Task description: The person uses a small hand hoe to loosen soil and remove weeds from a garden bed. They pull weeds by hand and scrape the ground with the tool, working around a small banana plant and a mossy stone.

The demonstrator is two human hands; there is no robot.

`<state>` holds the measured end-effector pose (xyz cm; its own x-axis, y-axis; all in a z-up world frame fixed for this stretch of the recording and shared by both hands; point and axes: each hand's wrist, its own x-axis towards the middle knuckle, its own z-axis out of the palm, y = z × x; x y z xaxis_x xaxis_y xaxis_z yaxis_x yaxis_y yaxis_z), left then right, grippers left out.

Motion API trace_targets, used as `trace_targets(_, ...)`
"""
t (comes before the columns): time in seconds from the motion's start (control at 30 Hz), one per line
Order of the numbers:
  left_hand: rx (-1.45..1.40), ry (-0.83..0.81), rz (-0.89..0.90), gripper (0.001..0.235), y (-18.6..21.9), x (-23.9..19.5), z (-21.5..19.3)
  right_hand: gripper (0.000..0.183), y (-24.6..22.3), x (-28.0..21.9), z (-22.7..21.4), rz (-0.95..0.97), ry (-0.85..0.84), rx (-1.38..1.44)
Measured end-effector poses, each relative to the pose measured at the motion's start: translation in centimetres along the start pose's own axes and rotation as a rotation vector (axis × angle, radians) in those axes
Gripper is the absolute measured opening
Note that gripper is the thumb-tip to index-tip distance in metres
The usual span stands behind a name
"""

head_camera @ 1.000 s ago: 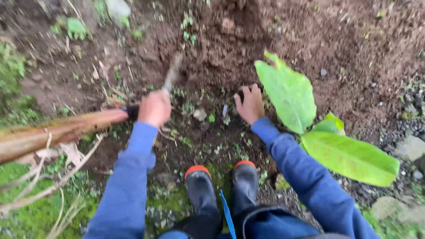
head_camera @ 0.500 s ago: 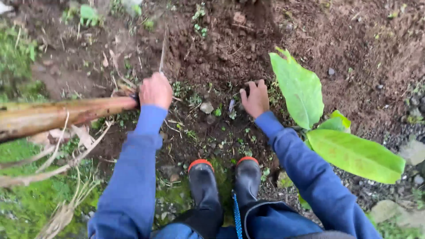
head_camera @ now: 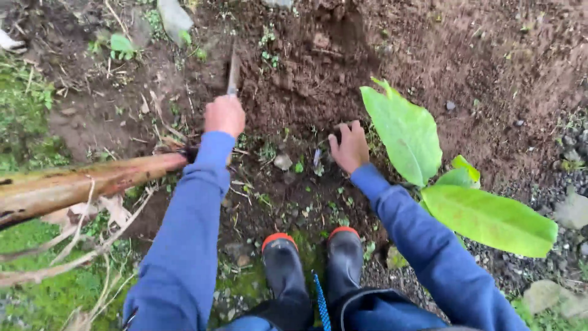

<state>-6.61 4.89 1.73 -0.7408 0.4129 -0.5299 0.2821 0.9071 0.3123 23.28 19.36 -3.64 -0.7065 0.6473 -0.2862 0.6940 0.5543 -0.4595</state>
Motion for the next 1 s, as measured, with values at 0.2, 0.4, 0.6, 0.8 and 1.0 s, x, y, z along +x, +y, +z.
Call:
trace_targets(0.2,0.019,-0.224,0.058,0.056,1.8,-5.2,3.4,0.028,1.0,0.5,0.6,0.048,-0.039,0.017)
trace_targets(0.4,0.082,-0.058,0.102,0.052,5.0,0.3,-2.4,0.024,0.7,0.2,-0.2,-0.012,0.010,0.051)
trace_targets(0.6,0.219,-0.331,0.196,0.040,6.9,-1.5,2.1,0.021,1.0,0.5,0.7,0.020,0.019,0.067)
trace_targets(0.8,-0.116,-0.144,0.049,0.047,10.4,-5.5,-5.1,0.018,1.1,0.4,0.4,-0.013,0.052,-0.013)
trace_targets(1.0,0.086,-0.274,0.141,0.043,9.2,-1.9,2.3,0.019,0.9,0.6,-0.4,-0.046,0.026,0.023)
